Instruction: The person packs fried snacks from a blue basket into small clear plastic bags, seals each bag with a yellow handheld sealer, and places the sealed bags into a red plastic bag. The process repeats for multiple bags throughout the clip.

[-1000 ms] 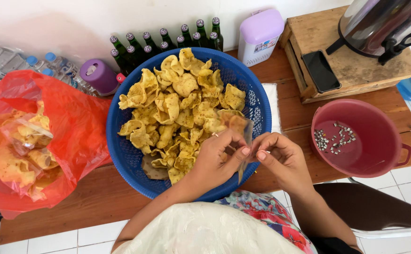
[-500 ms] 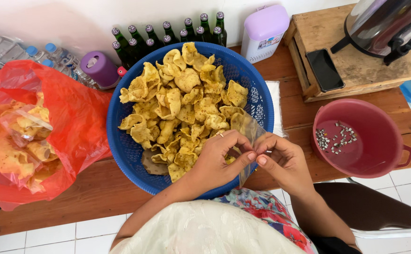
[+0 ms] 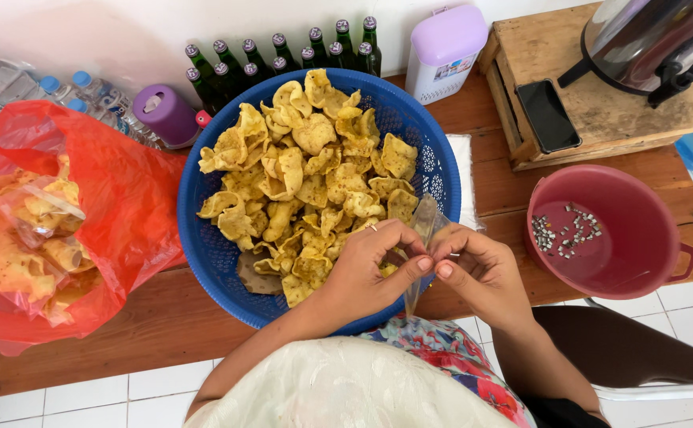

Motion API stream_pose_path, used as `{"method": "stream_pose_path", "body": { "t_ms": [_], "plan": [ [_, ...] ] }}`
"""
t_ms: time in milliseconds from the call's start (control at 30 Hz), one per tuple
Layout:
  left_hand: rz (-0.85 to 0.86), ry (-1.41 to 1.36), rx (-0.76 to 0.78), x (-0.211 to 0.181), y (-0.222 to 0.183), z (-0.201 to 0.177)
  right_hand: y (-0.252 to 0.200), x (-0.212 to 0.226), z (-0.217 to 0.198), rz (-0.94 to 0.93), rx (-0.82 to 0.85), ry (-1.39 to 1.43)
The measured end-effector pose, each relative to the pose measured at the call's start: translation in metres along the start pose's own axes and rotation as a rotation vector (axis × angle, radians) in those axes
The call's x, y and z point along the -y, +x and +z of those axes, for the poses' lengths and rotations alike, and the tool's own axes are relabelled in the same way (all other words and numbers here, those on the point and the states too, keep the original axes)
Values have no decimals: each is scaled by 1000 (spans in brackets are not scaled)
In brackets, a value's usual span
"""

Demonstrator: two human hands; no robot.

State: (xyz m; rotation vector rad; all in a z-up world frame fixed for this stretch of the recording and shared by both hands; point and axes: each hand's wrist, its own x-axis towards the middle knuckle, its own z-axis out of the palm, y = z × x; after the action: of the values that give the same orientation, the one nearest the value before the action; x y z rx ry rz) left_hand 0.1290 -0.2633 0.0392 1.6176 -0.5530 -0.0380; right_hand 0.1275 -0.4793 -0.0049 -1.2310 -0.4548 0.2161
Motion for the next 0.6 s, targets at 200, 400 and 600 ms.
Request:
{"method": "stream_pose_path", "body": {
  "t_ms": [200, 400, 600],
  "plan": [
    [6, 6, 7, -1, 1, 0, 0, 1, -1, -9, 7, -16],
    [62, 49, 30, -8, 1, -2, 1, 2, 1, -10, -12, -37],
    [31, 266, -43, -2, 0, -3, 5, 1, 12, -143, -182, -535]
  ]
}}
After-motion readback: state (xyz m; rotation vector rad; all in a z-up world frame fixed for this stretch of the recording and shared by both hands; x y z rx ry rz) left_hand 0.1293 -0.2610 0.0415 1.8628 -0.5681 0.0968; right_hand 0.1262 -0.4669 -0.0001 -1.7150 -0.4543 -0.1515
